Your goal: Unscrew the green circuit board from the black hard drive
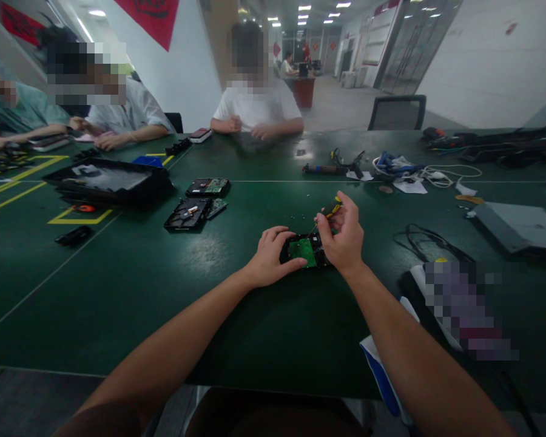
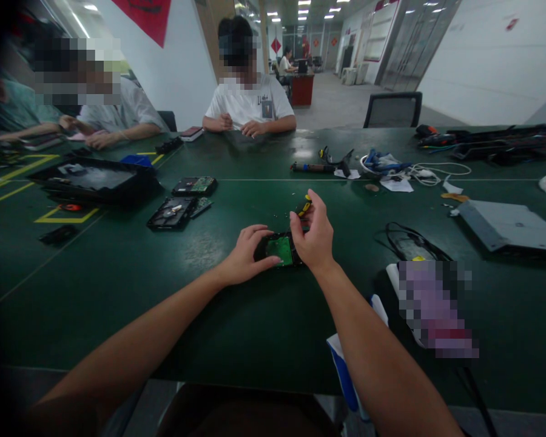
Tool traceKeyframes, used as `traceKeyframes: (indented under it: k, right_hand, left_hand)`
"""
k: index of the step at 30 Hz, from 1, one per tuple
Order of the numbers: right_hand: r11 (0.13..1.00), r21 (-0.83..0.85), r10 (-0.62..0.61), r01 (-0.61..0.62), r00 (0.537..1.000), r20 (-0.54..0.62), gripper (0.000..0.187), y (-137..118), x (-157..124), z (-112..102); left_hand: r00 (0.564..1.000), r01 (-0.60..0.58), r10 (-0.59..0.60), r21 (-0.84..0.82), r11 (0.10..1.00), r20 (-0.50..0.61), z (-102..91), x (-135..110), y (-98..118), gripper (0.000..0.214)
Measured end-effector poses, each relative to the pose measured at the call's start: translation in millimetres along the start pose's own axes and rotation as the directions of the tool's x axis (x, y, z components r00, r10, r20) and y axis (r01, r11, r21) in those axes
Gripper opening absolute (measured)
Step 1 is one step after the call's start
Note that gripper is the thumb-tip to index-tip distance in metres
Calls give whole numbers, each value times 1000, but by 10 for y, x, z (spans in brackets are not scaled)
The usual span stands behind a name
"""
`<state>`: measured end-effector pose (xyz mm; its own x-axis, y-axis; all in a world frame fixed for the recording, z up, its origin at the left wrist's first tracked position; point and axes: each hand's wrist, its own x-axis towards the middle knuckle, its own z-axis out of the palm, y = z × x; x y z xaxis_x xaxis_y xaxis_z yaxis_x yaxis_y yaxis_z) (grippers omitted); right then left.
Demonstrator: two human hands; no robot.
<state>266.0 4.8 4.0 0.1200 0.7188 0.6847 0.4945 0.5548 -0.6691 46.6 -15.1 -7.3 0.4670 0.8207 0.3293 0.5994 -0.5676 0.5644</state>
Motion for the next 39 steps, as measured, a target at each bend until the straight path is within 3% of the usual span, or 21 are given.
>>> traceKeyframes:
  k: [2,6,20,39]
  right_hand:
    - [1000,-17,-9,9,1000,-1,68,1,1,0]
    - [1000,-24,-10,9,1000,-4,67,-2,0,1]
    - [1000,-14,-15,15,1000,-7,66,-17,-1,-1]
    - [995,-74,-60,60,998,11,63,-55,8,-24]
  left_hand:
    - [997,-25,22,39,999,76,-3,-20,43,83]
    - [991,-48,40,61,997,128,10,-25,69,85]
    - [993,14,-14,1,1000,121,17,-2,27,75]
    - [992,-10,17,-54,998,125,40,48,2,80]
